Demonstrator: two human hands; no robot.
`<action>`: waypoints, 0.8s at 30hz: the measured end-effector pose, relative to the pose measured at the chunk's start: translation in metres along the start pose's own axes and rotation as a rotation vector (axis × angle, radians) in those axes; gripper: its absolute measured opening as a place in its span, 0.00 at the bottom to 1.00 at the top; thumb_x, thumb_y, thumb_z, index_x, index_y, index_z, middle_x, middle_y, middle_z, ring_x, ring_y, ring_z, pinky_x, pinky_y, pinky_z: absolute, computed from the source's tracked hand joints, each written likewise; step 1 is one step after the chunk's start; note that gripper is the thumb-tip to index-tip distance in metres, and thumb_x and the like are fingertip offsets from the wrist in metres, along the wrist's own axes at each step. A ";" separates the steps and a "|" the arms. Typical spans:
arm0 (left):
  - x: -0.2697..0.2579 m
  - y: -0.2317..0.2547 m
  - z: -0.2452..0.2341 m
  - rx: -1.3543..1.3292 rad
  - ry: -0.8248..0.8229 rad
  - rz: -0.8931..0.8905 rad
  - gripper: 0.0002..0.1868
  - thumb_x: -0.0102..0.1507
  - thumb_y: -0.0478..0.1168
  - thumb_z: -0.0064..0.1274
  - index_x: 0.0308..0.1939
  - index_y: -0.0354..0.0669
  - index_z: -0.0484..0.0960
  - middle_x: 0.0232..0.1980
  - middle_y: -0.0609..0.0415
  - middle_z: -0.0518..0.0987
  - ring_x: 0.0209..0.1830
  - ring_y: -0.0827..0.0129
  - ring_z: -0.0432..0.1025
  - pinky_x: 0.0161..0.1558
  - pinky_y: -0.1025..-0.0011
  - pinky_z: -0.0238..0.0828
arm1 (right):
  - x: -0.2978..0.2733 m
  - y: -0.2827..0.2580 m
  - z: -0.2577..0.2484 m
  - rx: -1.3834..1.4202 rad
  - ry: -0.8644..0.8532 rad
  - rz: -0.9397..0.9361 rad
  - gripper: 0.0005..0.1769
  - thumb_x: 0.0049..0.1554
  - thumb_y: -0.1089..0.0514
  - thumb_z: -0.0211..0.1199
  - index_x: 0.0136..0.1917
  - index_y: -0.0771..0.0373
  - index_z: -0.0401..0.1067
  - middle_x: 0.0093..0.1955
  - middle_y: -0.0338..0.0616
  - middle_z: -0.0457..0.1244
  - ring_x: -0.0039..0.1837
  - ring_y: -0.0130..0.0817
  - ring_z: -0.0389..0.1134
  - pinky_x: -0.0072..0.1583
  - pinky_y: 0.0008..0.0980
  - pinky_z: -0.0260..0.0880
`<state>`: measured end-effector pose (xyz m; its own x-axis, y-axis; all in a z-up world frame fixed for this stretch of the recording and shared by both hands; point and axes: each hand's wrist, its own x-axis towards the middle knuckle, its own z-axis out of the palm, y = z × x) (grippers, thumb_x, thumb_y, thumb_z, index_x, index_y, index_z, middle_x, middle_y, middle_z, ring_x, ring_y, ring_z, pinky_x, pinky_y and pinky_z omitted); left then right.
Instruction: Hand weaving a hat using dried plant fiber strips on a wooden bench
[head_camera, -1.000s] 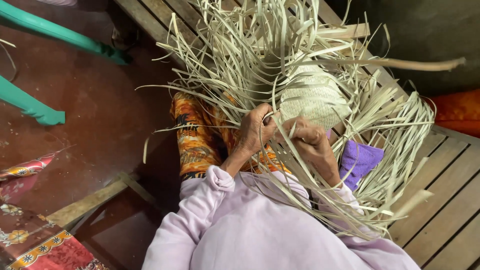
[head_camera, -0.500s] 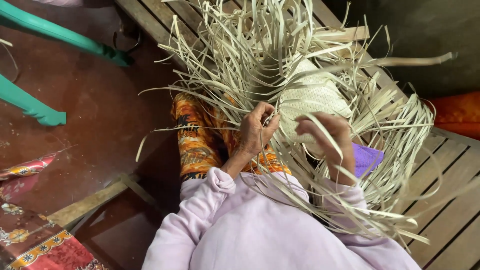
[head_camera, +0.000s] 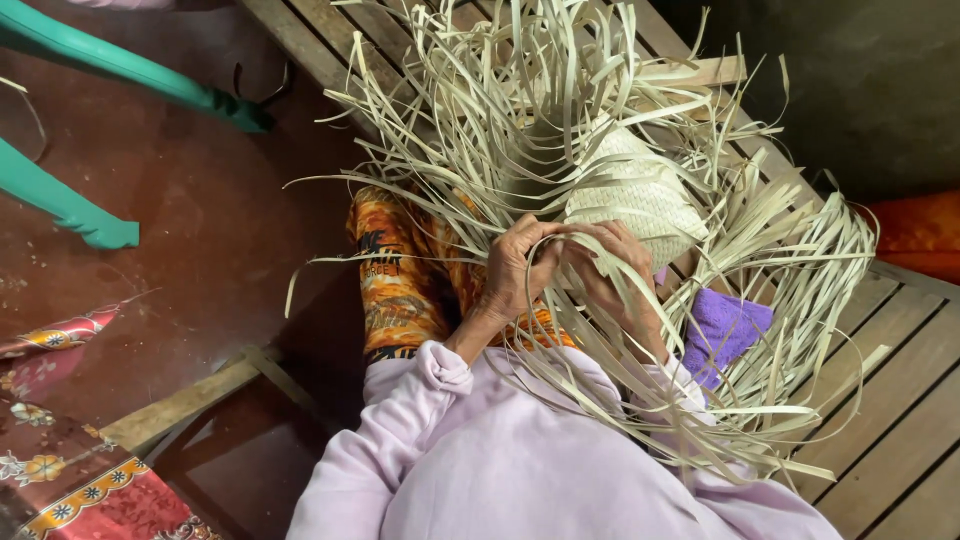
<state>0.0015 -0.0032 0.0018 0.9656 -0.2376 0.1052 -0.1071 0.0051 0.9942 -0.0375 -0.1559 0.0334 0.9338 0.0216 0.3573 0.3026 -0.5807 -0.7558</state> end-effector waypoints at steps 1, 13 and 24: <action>-0.002 -0.001 0.000 -0.001 0.001 -0.001 0.10 0.58 0.32 0.55 0.40 0.51 0.85 0.30 0.55 0.76 0.30 0.75 0.71 0.32 0.78 0.70 | 0.000 -0.002 0.000 0.000 -0.002 0.001 0.10 0.55 0.64 0.65 0.52 0.58 0.78 0.40 0.47 0.67 0.41 0.41 0.67 0.46 0.34 0.68; -0.027 0.006 -0.005 0.037 -0.049 0.000 0.09 0.59 0.31 0.55 0.41 0.45 0.84 0.30 0.53 0.74 0.29 0.70 0.72 0.31 0.75 0.68 | -0.013 -0.024 -0.004 0.051 -0.097 0.072 0.13 0.53 0.63 0.66 0.54 0.58 0.75 0.39 0.49 0.65 0.41 0.46 0.66 0.47 0.40 0.67; -0.063 -0.001 -0.010 0.274 -0.081 0.206 0.10 0.54 0.30 0.55 0.37 0.46 0.81 0.30 0.53 0.76 0.31 0.57 0.75 0.35 0.66 0.74 | -0.046 -0.020 -0.005 0.007 -0.239 0.141 0.07 0.51 0.56 0.67 0.43 0.57 0.71 0.36 0.49 0.65 0.39 0.48 0.67 0.43 0.43 0.67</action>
<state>-0.0573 0.0213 -0.0060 0.8966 -0.3348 0.2898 -0.3674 -0.1974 0.9089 -0.0871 -0.1494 0.0343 0.9850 0.1330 0.1097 0.1674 -0.5860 -0.7928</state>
